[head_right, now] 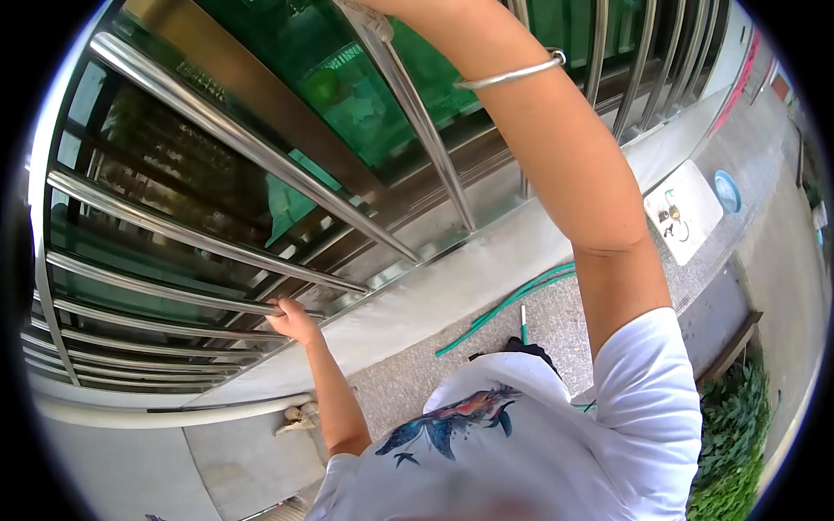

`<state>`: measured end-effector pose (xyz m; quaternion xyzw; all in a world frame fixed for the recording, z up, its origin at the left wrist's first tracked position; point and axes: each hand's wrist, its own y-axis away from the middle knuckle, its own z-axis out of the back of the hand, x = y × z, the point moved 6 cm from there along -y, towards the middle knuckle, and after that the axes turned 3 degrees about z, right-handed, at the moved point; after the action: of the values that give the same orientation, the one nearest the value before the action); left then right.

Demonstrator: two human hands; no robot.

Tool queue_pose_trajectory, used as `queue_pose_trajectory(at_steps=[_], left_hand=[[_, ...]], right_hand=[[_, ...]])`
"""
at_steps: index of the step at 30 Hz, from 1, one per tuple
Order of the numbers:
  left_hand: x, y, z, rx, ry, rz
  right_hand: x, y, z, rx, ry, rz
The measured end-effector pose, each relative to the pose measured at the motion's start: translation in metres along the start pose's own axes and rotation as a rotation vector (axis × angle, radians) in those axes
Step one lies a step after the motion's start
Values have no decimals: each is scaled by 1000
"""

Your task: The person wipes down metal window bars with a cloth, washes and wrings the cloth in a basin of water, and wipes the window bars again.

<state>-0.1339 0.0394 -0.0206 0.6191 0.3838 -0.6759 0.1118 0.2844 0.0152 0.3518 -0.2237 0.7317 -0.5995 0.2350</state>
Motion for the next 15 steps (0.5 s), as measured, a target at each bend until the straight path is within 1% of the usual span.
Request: queue_pose_trajectory(at_steps=[2,3,5,6,7,9,11,12,13,14,15], left_hand=[[-4,3,-1,-5,-8,-16],[-2,3,-1,-2,-5,-2],[-1,2,1,16,-7,-43],[0,3,1,33,31,4],[1,3,2,30,48,9],[2,3,3,12,15,44],[7,2,4,27,56,80],[15,-1,5,7,22,41],[17,-3,7,-11,-17,2],[17,-2,7,3,-9,49],[14,-1,8,1,12,42]], right_hand=[[-10,3,-17,29,-336,-334],[-7,12,-17,43,-330,-333],[-8,56,-6,101,-222,-464],[-5,95,-3,319,-228,-728],[2,133,6,210,-289,-722],[10,226,21,335,-265,-855],[22,314,44,518,-159,-908],[30,347,55,665,-70,-809],[42,364,67,718,-5,-734],[56,373,78,767,61,-659],[66,374,88,817,96,-608]])
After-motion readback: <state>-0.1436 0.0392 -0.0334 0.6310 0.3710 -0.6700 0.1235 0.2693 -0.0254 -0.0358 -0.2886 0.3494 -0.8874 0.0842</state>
